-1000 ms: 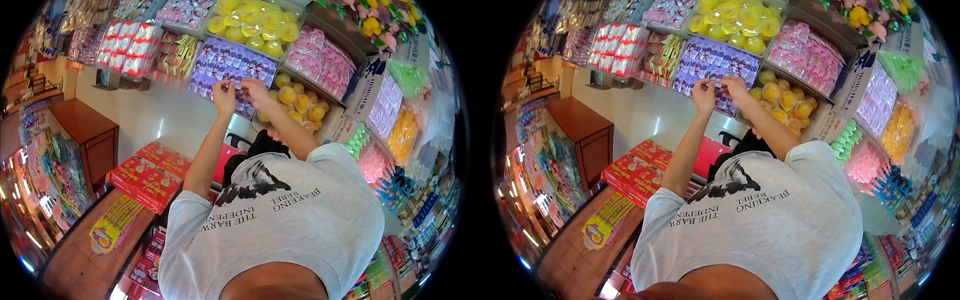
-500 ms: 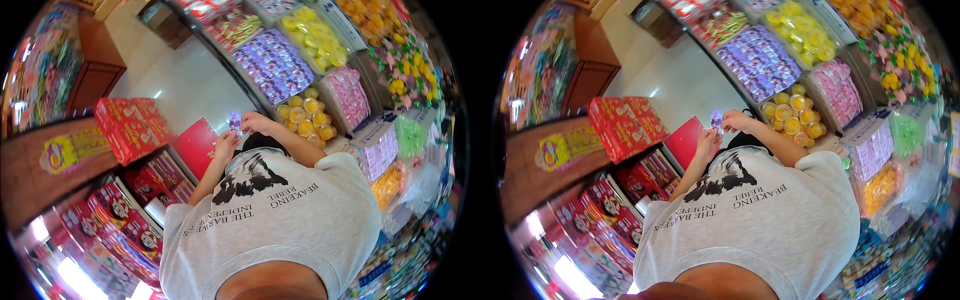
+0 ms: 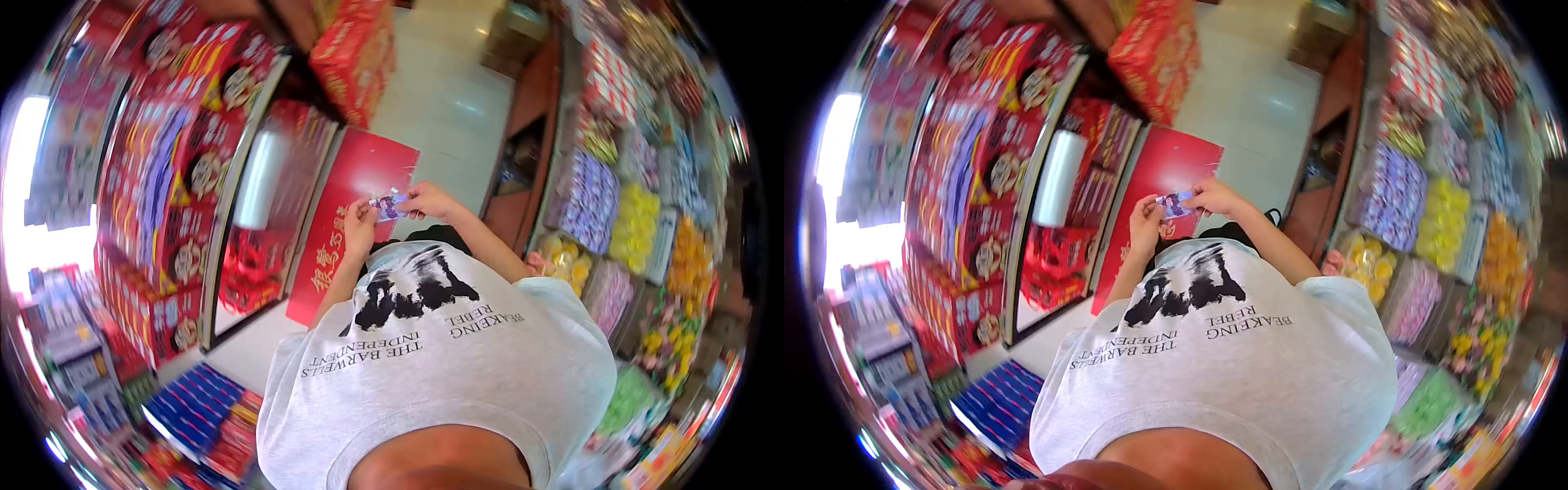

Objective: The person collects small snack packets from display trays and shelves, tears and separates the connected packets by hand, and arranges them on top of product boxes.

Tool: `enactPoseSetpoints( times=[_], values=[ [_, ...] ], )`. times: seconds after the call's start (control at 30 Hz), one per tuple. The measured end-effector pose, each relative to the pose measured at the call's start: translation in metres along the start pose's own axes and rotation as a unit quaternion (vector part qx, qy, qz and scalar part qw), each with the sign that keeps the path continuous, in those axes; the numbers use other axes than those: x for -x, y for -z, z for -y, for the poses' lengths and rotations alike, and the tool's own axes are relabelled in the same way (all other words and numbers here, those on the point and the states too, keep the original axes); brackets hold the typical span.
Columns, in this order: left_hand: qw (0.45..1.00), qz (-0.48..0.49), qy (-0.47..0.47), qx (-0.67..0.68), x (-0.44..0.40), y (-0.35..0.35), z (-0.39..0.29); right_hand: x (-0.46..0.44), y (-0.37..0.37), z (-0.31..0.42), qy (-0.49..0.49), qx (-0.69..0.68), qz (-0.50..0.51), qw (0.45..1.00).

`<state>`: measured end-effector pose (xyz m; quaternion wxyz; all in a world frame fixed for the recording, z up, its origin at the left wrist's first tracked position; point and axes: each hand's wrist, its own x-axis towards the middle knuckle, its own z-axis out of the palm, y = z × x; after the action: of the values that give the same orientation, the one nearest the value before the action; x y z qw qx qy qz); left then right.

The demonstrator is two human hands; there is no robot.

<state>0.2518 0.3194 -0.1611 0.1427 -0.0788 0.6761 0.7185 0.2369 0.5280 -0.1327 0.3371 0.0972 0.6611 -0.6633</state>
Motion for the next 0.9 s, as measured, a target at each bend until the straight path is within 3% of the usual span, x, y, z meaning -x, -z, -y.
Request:
enactPoseSetpoints(
  times=[0.17,0.4,0.43,0.5,0.63,0.73,0.8,0.83,0.9],
  values=[
    [0.980,-0.163,-0.004,0.116,0.046,0.100,-0.008,-0.043,-0.120,0.022,-0.037,0.069,0.132,0.988],
    [0.884,-0.411,-0.037,0.219,0.092,0.174,0.005,-0.071,-0.236,0.060,-0.038,0.251,0.318,0.914],
    [0.876,-0.426,-0.037,0.225,0.094,0.180,0.012,-0.077,-0.248,0.063,-0.044,0.279,0.329,0.901],
    [0.809,-0.486,-0.095,0.318,0.093,0.195,0.022,-0.095,-0.269,0.063,-0.027,0.291,0.360,0.886],
    [0.754,-0.494,-0.088,0.424,0.104,0.234,-0.014,-0.121,-0.321,0.091,0.024,0.318,0.396,0.861],
    [0.764,-0.481,-0.088,0.421,0.102,0.274,-0.036,-0.137,-0.362,0.116,0.018,0.304,0.404,0.863],
    [0.818,-0.505,-0.085,0.263,0.093,0.307,-0.051,-0.155,-0.388,0.129,-0.012,0.258,0.394,0.882],
    [0.820,-0.505,-0.088,0.254,0.087,0.324,-0.062,-0.169,-0.401,0.134,-0.005,0.251,0.397,0.883],
    [0.849,-0.482,-0.163,0.142,0.077,0.349,-0.084,-0.197,-0.425,0.133,0.064,0.212,0.389,0.894]
  ],
)
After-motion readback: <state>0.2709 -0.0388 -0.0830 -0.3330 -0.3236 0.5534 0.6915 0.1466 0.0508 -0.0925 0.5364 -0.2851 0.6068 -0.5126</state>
